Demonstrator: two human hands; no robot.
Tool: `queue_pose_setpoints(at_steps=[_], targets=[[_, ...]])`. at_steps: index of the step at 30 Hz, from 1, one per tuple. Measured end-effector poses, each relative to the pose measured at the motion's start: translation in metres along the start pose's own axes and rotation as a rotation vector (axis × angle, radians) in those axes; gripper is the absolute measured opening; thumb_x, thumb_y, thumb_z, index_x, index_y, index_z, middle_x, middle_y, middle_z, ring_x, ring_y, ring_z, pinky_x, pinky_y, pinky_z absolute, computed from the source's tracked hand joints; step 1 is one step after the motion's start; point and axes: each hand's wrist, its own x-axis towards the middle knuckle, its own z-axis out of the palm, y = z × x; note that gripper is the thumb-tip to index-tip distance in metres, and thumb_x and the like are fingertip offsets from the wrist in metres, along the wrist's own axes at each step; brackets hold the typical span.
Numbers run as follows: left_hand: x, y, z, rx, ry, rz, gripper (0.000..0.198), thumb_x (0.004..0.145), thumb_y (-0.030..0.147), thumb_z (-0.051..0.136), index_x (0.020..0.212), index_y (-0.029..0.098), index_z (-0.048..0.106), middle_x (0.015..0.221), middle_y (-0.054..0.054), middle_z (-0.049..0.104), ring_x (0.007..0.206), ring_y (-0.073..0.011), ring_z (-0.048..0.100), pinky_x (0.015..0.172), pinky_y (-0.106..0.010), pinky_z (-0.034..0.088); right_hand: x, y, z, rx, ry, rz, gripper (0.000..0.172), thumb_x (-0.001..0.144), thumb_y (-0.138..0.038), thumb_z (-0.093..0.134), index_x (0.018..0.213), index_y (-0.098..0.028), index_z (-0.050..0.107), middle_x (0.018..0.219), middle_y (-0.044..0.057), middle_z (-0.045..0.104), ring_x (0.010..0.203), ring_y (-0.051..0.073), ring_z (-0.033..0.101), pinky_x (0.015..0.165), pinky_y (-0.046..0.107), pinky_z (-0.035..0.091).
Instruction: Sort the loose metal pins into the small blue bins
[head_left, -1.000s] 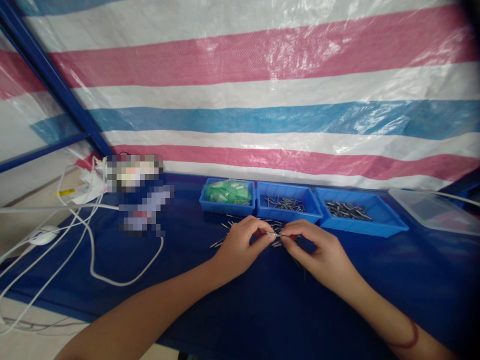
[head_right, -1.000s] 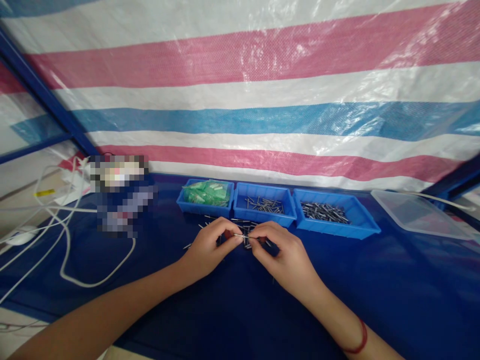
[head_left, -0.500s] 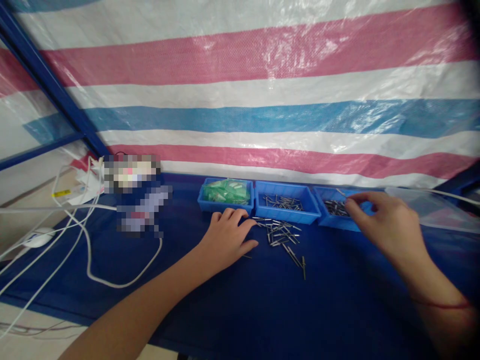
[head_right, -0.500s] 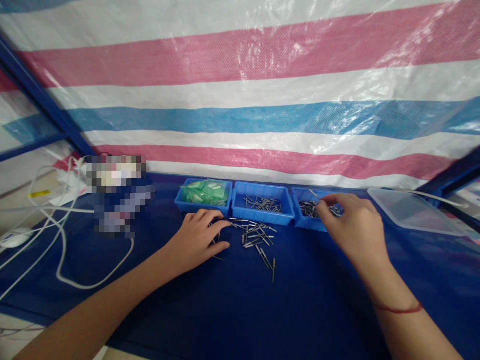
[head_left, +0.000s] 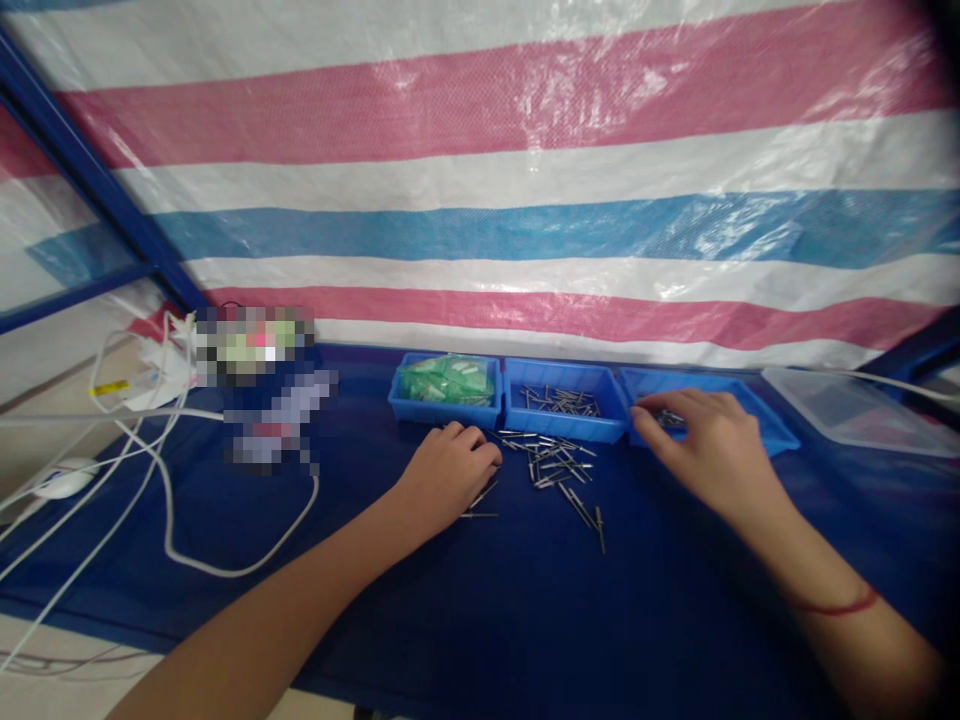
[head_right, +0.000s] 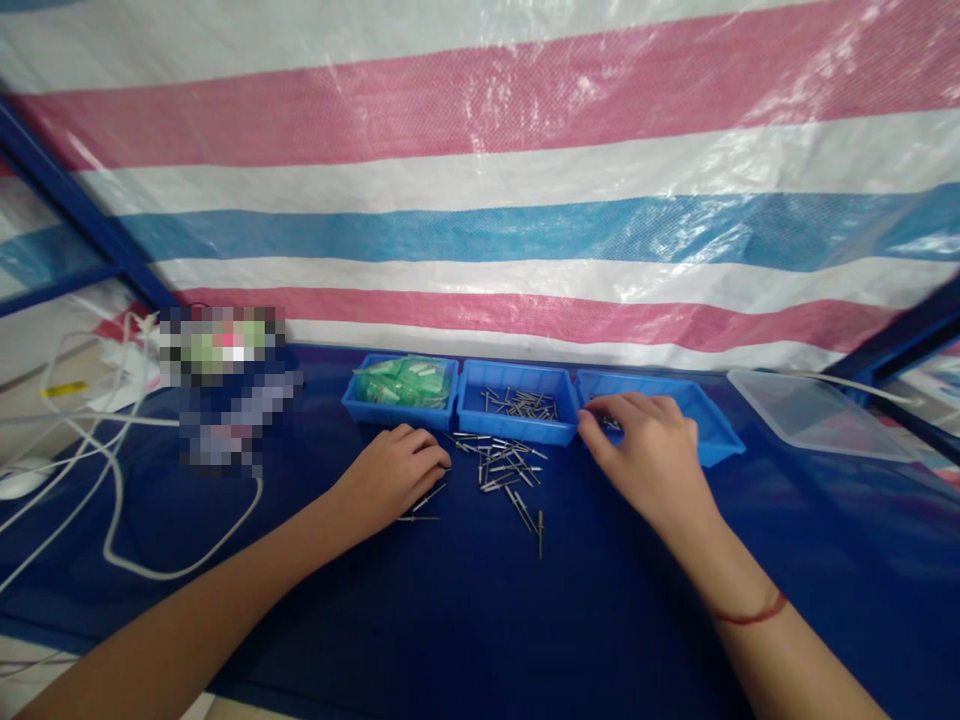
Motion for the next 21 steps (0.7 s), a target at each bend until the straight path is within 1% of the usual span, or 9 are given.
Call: queue_pose_setpoints(at_steps=[5,10,12,14,17,19,21], targets=[[0.0,0.004,0.002,0.004,0.066,-0.022,0.018,0.094,0.026,0.047,0.099,0.022,0.064,0.1,-0.005,0.062,0.094,-0.0211,0.051,0.077,-0.035,0.033,-0.006,-0.029,-0.004,0.115,0.023,-0.177,0.019,0.086,-0.035,0.055,0.083,-0.022,0.068,0.092,0.007,0.069,0.09,0.026,0.058,0.079,0.041,0.041],[0.001,0.009,0.002,0.037,0.069,-0.018,0.02,0.094,0.027,0.046,0.092,0.018,0.063,0.096,-0.007,0.062,0.091,-0.0218,0.051,0.077,-0.036,0.031,-0.011,-0.052,-0.01,0.219,0.016,-0.228,0.017,0.086,-0.031,0.055,0.08,-0.022,0.068,0.09,0.007,0.069,0.087,0.024,0.058,0.079,0.041,0.041],[0.001,0.01,0.002,0.022,0.059,-0.028,0.017,0.093,0.026,0.047,0.095,0.019,0.063,0.097,-0.007,0.062,0.092,-0.0218,0.052,0.078,-0.035,0.032,-0.013,-0.059,-0.011,0.253,-0.009,-0.242,0.017,0.087,-0.031,0.055,0.08,-0.022,0.068,0.089,0.006,0.069,0.088,0.024,0.058,0.08,0.041,0.041],[0.0,0.011,0.001,-0.027,0.048,-0.037,0.017,0.092,0.024,0.049,0.101,0.021,0.063,0.1,-0.006,0.061,0.093,-0.0214,0.053,0.078,-0.034,0.034,-0.015,-0.064,-0.01,0.287,-0.047,-0.264,0.016,0.087,-0.03,0.055,0.081,-0.022,0.067,0.088,0.006,0.069,0.088,0.024,0.058,0.08,0.041,0.042],[0.0,0.013,0.0,-0.123,0.031,-0.035,0.023,0.092,0.022,0.048,0.111,0.023,0.06,0.104,-0.006,0.061,0.093,-0.0206,0.055,0.077,-0.033,0.037,-0.017,-0.068,-0.006,0.321,-0.107,-0.309,0.014,0.087,-0.028,0.055,0.083,-0.022,0.067,0.09,0.007,0.069,0.088,0.023,0.058,0.08,0.04,0.043],[0.0,0.013,0.001,-0.178,0.027,-0.027,0.025,0.092,0.022,0.046,0.112,0.023,0.061,0.103,-0.006,0.062,0.093,-0.0206,0.056,0.078,-0.034,0.039,-0.019,-0.07,-0.003,0.325,-0.142,-0.35,0.013,0.087,-0.027,0.055,0.084,-0.022,0.067,0.091,0.006,0.068,0.09,0.023,0.058,0.081,0.04,0.042],[0.001,0.013,0.003,-0.243,0.056,-0.023,0.025,0.092,0.022,0.047,0.111,0.023,0.062,0.102,-0.005,0.063,0.094,-0.0207,0.057,0.08,-0.035,0.04,-0.021,-0.071,0.0,0.326,-0.174,-0.39,0.013,0.087,-0.026,0.055,0.085,-0.022,0.067,0.092,0.006,0.068,0.092,0.023,0.057,0.083,0.041,0.041]])
